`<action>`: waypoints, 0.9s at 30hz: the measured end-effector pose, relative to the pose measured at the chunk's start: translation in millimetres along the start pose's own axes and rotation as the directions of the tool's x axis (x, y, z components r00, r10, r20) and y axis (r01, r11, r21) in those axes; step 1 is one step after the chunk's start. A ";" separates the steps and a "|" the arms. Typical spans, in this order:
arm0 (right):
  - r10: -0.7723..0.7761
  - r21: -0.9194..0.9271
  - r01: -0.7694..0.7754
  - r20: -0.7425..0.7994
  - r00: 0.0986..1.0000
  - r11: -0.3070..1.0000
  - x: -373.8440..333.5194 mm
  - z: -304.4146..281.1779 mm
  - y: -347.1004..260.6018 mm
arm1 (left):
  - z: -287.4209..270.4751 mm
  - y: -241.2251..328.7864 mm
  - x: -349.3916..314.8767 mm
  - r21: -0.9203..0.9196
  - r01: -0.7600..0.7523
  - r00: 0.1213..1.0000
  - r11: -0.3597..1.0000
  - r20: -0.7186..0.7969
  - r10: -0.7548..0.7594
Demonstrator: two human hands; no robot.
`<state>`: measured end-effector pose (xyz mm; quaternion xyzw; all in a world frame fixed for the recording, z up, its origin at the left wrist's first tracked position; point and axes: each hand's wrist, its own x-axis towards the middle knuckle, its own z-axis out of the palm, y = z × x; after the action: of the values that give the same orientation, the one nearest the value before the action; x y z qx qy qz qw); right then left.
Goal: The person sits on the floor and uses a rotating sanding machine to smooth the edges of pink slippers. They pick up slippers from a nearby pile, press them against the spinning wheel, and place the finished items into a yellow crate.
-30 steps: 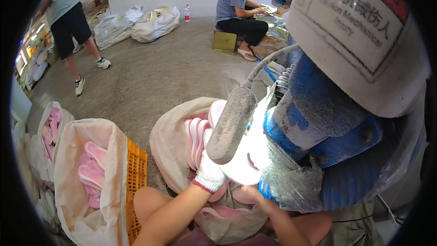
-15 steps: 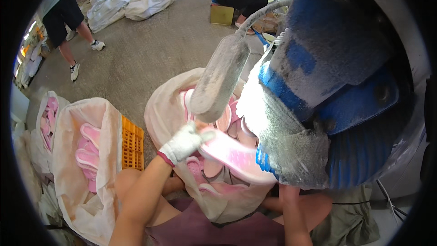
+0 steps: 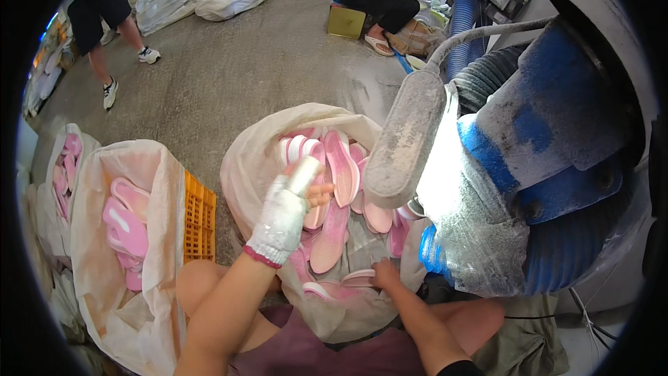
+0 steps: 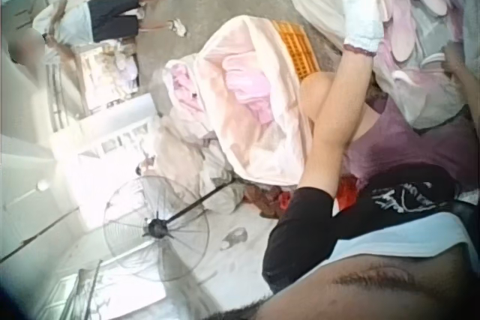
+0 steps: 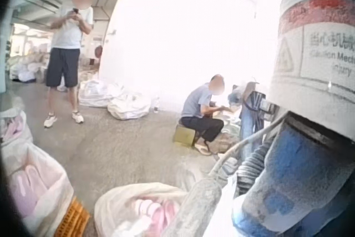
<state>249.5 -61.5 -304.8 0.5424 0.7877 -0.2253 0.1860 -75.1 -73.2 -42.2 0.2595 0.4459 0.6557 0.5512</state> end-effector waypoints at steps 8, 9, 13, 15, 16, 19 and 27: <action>-0.122 0.897 0.295 -0.269 0.955 0.328 -55.5 -115.9 -75.0 | 34.9 -5.1 -12.5 0.832 -0.347 0.787 0.434 0.510 -0.348; -0.093 0.915 0.280 -0.264 0.960 0.292 -59.9 -105.9 -70.7 | 37.4 -3.6 -11.1 0.772 -0.180 0.802 0.609 0.474 -0.363; 0.031 0.915 0.258 -0.281 0.959 0.310 -103.9 -102.2 -57.3 | 8.2 -34.7 11.4 0.143 0.215 0.973 0.966 0.059 -0.225; 0.119 0.967 0.070 -0.042 0.992 -0.246 -140.7 -130.1 -60.9 | -4.4 -44.0 16.0 0.001 0.172 0.984 0.985 0.039 -0.172; 0.211 0.978 0.152 -0.119 0.970 -0.145 -143.4 -125.2 -51.5 | -5.1 -53.1 13.2 0.248 -0.075 0.993 0.966 0.108 0.049; 0.417 0.959 0.282 -0.260 0.871 0.008 -151.2 -106.0 -13.3 | 5.6 -58.7 9.4 0.365 -0.479 0.861 0.798 0.374 0.346; 0.561 0.909 0.411 -0.377 0.737 0.070 -133.5 -196.7 23.9 | 77.1 -34.2 7.9 -0.472 0.102 0.966 0.876 0.257 0.026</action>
<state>308.0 -47.5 -73.5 0.5993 0.3842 -0.4738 -0.5185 3.9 -42.8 -37.1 0.1878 0.1993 0.6957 0.6641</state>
